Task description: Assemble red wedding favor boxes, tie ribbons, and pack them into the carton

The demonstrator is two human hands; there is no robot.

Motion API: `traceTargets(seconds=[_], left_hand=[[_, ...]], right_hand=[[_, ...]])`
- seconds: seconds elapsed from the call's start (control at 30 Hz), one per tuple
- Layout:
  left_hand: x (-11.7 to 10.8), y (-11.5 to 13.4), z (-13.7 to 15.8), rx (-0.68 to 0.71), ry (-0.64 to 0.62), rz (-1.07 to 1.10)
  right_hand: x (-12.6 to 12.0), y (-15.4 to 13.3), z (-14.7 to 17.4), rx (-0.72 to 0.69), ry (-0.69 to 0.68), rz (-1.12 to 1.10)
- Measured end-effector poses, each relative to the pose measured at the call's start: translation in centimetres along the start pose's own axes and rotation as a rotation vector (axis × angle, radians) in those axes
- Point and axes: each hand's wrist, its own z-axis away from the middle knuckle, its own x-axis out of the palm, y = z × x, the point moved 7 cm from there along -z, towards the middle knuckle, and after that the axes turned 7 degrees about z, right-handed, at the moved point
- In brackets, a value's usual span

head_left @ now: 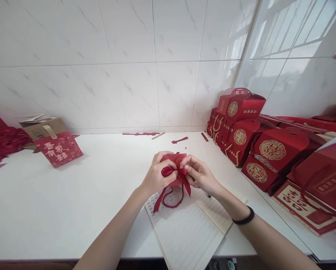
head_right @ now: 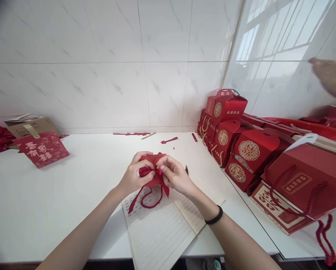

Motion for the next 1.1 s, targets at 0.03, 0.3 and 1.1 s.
traceTargets(seconds=[0.03,0.3,1.1], left_hand=[[0.1,0.1,0.0,0.006,-0.009,0.002],[0.5,0.5,0.1,0.049,-0.022,-0.034],[-0.7,-0.7,-0.2,-0.105,0.106,0.069]], right_hand=[[0.1,-0.1,0.1,0.002,-0.018,-0.007],[-0.4,-0.3,0.2,-0.008,0.094,0.126],[-2.6,-2.0,0.1,-0.015,0.058,0.475]])
